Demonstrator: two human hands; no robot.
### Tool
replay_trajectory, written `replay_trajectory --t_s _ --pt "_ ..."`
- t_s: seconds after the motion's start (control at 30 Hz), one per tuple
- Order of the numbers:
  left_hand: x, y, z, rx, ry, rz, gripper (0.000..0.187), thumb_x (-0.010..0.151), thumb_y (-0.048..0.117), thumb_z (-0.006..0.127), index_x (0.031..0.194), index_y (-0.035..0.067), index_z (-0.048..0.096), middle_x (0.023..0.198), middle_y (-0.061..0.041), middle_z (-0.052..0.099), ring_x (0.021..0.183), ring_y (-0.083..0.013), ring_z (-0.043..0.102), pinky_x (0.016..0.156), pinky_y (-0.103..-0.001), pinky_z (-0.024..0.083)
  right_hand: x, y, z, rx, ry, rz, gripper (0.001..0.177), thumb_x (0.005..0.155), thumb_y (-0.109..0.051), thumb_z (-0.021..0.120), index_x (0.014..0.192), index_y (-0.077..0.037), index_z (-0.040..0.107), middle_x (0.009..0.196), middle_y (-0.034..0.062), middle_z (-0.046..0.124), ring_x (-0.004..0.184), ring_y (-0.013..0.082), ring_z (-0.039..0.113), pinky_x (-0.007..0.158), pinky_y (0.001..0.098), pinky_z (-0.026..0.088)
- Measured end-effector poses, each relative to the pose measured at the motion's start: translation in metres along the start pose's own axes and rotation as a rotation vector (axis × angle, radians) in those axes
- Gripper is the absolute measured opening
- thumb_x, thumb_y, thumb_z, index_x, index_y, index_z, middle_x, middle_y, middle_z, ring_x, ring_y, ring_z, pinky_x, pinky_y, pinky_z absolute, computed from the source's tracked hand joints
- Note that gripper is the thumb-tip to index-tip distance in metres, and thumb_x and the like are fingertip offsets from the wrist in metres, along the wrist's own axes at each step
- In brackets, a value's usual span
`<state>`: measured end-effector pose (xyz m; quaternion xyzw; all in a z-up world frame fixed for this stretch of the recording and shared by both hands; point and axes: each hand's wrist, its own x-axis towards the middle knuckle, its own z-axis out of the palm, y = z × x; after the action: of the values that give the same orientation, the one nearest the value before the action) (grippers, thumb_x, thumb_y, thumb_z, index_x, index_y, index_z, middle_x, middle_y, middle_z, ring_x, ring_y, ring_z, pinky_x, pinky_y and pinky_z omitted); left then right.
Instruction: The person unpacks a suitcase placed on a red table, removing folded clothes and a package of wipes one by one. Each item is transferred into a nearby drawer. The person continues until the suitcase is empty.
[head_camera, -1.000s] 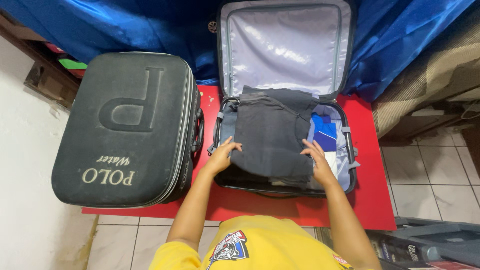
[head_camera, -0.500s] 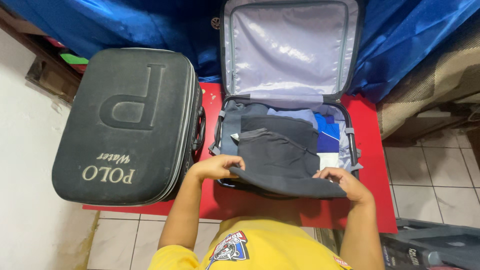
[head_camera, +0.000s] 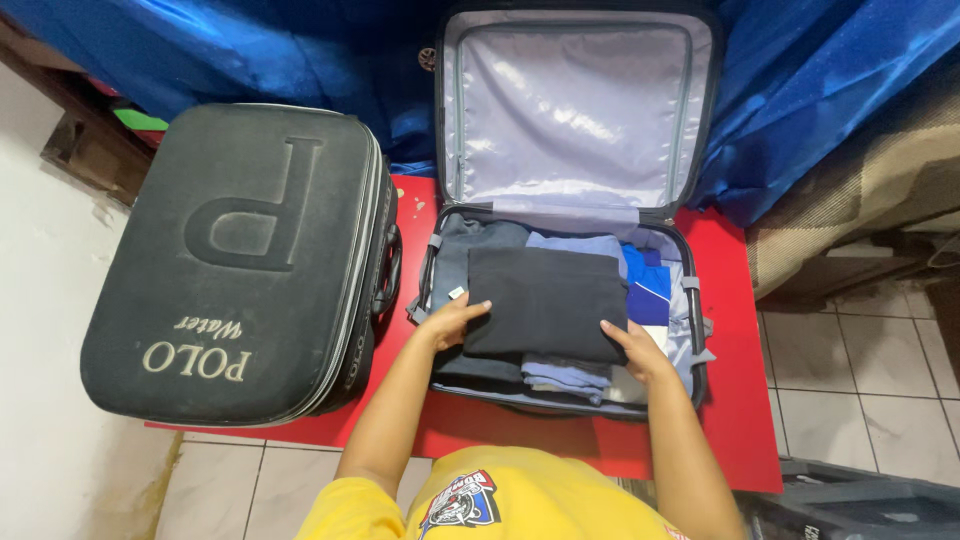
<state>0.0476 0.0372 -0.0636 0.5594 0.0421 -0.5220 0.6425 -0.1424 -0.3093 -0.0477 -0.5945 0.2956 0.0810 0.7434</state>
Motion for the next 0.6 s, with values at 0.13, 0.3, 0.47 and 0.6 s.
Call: replay_trajectory --t_s 0.13,0.3,0.47,0.6 --pt "0.01 -0.011 0.0 0.237 0.152 0.006 0.085 0.095 0.021 0.064 0.164 0.028 0.015 0.153 -0.009 0.05 0.135 -0.0285 0.051 0.107 -0.058 0.038 -0.012 -0.015 0.009 -0.074 -0.03 -0.109 0.067 0.092 -0.019 0.069 0.153 -0.006 0.044 0.145 0.0081 0.059 0.13 0.0197 0.055 0.109 0.0348 0.042" --pt "0.033 -0.02 -0.013 0.147 -0.09 0.599 0.074 0.098 0.014 0.065 0.165 0.014 0.033 0.159 -0.014 0.051 0.143 -0.0294 0.049 0.116 -0.046 0.038 -0.016 -0.027 0.001 0.016 -0.063 -0.213 0.068 0.091 -0.011 0.066 0.154 -0.008 0.041 0.146 0.0065 0.057 0.13 0.0176 0.055 0.108 0.0331 0.042" --pt "0.024 -0.04 -0.009 0.369 0.325 0.366 0.077 0.099 0.015 0.062 0.164 0.019 0.023 0.145 -0.024 0.055 0.131 -0.0363 0.056 0.107 -0.046 0.044 -0.002 0.011 -0.001 0.052 0.005 -0.032 0.051 0.098 -0.017 0.062 0.146 -0.001 0.054 0.136 0.0102 0.066 0.121 0.0201 0.061 0.103 0.0337 0.047" --pt "-0.001 -0.038 0.017 0.625 0.504 0.593 0.079 0.099 0.016 0.06 0.164 0.022 0.016 0.135 -0.031 0.059 0.121 -0.0419 0.061 0.099 -0.046 0.049 0.005 0.024 0.002 -0.002 0.104 -0.15 0.045 0.1 -0.016 0.06 0.142 -0.002 0.056 0.133 0.0096 0.066 0.119 0.0192 0.061 0.102 0.0327 0.046"
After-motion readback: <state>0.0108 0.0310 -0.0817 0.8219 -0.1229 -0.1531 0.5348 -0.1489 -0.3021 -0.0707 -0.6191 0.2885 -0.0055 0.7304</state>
